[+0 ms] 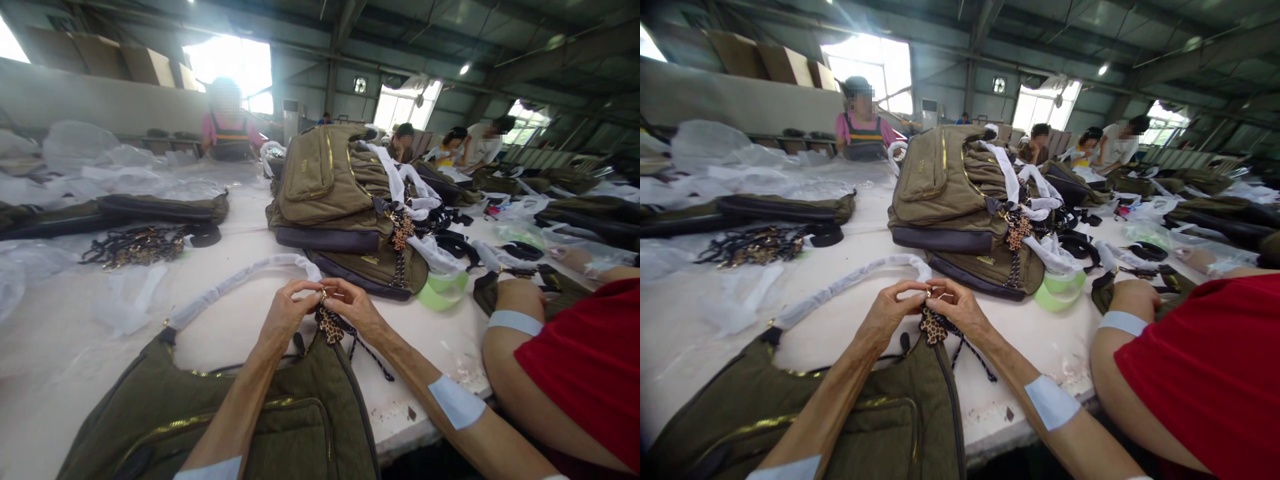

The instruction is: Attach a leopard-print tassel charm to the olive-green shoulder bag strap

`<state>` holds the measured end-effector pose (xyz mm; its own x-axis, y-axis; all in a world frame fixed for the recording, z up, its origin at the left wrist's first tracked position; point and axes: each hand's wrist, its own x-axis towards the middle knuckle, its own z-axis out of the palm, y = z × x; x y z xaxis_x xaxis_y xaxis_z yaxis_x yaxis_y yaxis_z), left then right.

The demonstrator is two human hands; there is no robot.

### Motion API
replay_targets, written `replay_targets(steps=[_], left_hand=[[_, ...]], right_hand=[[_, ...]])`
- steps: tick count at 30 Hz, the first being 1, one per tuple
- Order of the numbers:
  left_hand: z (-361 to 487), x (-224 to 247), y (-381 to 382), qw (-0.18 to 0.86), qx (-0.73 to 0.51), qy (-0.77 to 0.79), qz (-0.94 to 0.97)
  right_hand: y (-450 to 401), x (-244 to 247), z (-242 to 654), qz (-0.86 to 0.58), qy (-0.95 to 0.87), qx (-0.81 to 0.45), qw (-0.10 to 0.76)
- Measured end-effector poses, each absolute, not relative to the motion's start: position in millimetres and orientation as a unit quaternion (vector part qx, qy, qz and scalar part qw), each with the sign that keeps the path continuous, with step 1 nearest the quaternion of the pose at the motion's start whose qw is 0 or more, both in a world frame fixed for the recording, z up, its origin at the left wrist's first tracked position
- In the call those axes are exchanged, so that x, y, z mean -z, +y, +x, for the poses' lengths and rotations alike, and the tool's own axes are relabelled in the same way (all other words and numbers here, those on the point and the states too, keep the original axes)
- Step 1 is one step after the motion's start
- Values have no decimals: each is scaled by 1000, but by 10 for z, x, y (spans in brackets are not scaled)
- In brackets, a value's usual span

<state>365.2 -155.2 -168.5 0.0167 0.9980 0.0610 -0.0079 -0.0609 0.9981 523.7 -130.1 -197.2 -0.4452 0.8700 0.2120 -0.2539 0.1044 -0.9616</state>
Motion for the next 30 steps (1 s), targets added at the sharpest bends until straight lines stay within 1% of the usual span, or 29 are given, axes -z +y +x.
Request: replay_targets(steps=[4,18,25,30], left_hand=[[3660,1692,-1548,448,-510,493,544],[3690,1729,-1564,407,-531,449,592],[3698,1717,-1562,382,-529,464,600],[3696,1691,-1581,389,-526,480,585]], right_hand=[[-1293,1999,5233,-256,-574,-634,451],[-1382,1920,5206,-289,-502,-653,487],[-1381,1894,5244,-257,-521,-668,465],[-1356,1894,5289,-241,-521,-686,446]])
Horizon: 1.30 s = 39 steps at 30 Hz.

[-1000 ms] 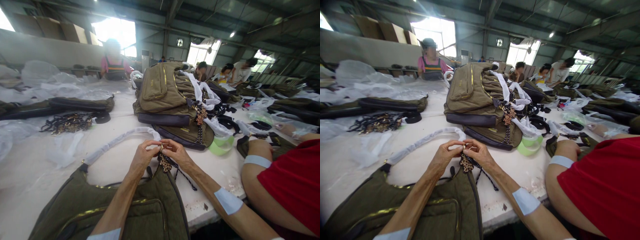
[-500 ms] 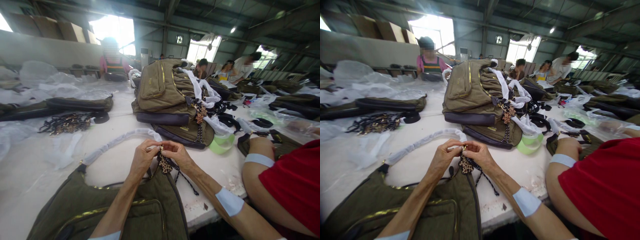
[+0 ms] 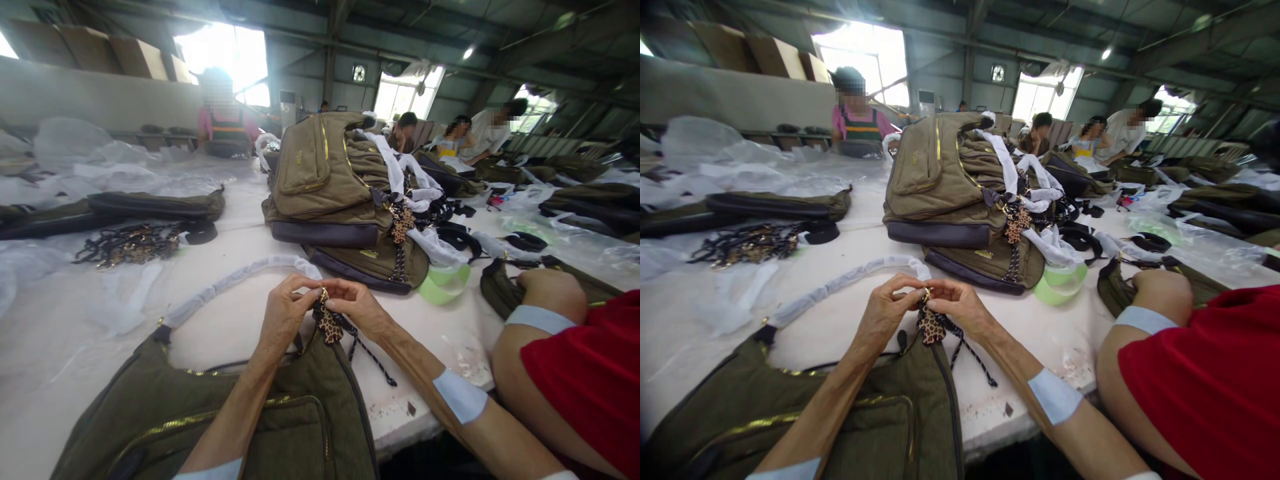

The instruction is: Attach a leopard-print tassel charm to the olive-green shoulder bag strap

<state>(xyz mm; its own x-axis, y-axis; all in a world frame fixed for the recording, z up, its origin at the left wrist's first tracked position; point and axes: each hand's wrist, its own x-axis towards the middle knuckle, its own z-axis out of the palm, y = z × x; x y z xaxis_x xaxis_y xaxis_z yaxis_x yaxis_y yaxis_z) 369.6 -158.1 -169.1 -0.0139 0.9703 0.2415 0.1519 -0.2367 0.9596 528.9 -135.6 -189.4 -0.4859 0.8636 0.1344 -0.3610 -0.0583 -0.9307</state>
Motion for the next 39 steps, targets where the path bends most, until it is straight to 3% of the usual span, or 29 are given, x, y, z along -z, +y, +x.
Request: replay_targets(steps=[10,39], left_hand=[[3688,1645,-1580,495,-506,472,525],[3667,1702,-1564,533,-501,489,475]], right_hand=[[-1318,1963,5320,-261,-478,-700,462],[-1342,1931,5316,-350,-535,-603,477]])
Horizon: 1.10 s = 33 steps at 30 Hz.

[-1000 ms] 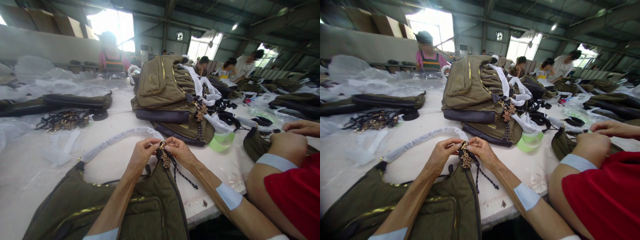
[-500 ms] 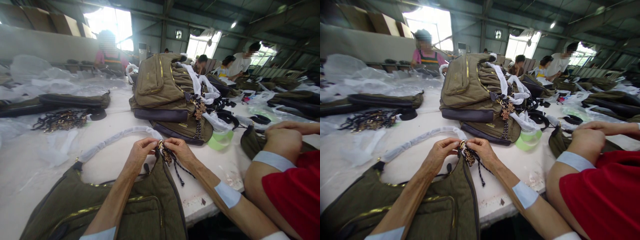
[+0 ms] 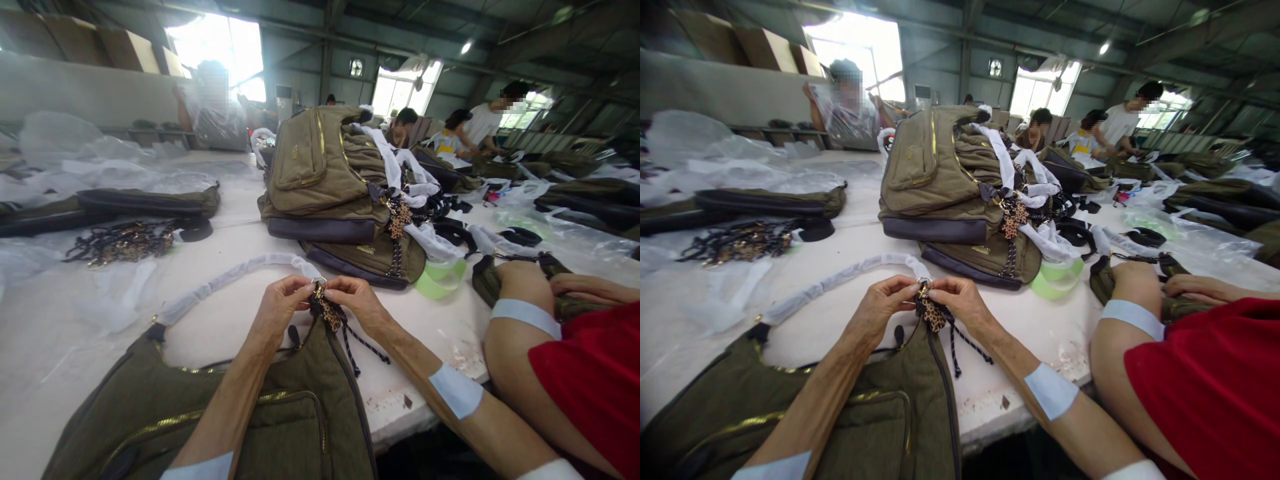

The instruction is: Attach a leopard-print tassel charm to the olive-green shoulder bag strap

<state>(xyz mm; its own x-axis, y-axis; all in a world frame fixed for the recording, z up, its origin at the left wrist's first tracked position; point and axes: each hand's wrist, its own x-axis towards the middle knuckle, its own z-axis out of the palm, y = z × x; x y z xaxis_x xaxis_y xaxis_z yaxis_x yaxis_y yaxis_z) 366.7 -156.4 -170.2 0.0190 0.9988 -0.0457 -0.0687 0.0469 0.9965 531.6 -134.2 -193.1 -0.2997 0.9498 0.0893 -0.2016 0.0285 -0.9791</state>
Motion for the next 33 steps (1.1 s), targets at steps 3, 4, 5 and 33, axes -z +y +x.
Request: replay_targets(steps=[3,4,5,33], left_hand=[[3674,1710,-1556,510,-489,498,503],[3678,1711,-1554,502,-486,498,514],[3683,1710,-1553,495,-482,497,524],[3711,1736,-1577,357,-488,495,624]], right_hand=[[-1337,1932,5319,-353,-541,-579,498],[-1338,1929,5324,-352,-549,-568,502],[-1340,1925,5330,-350,-558,-558,504],[-1347,1962,5271,-277,-541,-654,450]])
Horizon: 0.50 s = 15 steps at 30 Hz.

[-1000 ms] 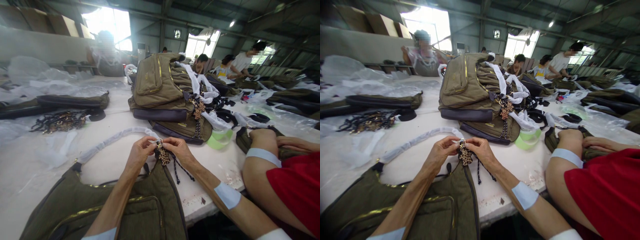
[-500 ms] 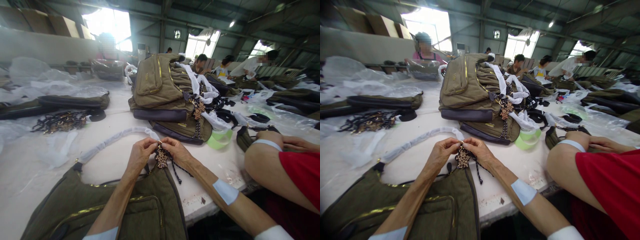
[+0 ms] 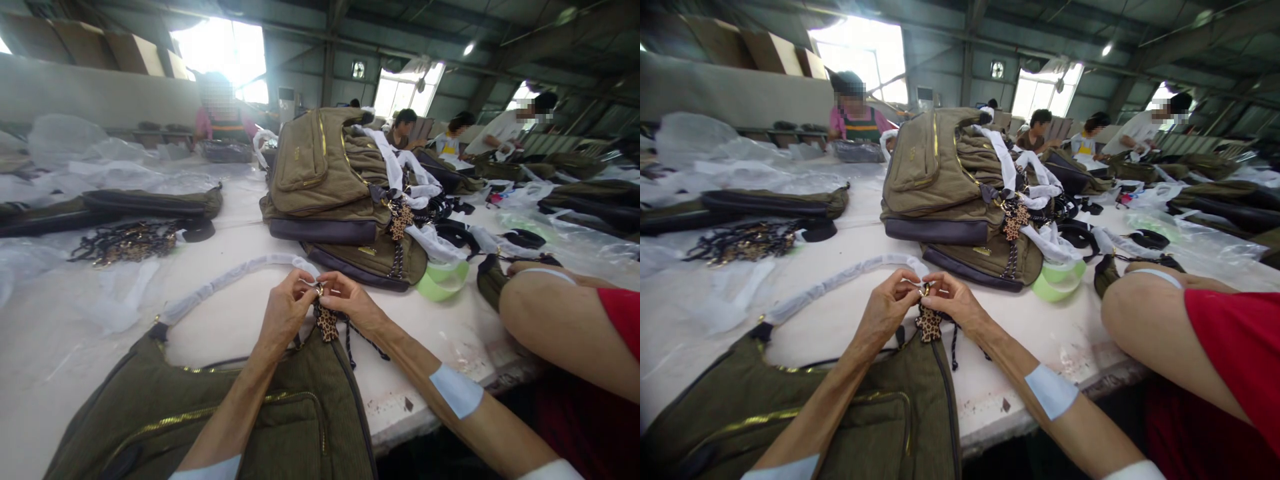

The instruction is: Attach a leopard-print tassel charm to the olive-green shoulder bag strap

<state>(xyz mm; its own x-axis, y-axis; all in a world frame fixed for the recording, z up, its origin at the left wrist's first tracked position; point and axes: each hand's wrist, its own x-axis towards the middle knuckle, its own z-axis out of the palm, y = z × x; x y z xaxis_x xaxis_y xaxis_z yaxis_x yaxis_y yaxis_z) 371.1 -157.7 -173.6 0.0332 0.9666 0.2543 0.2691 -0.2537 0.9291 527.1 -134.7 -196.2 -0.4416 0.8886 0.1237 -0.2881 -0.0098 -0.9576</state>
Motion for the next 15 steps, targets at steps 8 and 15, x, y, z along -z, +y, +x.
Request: replay_targets(steps=[8,15], left_hand=[[3703,1789,-1546,382,-475,483,628],[3718,1773,-1559,428,-480,466,608]], right_hand=[[-1332,1892,5303,-324,-671,-516,423],[-1327,1932,5303,-326,-658,-518,439]])
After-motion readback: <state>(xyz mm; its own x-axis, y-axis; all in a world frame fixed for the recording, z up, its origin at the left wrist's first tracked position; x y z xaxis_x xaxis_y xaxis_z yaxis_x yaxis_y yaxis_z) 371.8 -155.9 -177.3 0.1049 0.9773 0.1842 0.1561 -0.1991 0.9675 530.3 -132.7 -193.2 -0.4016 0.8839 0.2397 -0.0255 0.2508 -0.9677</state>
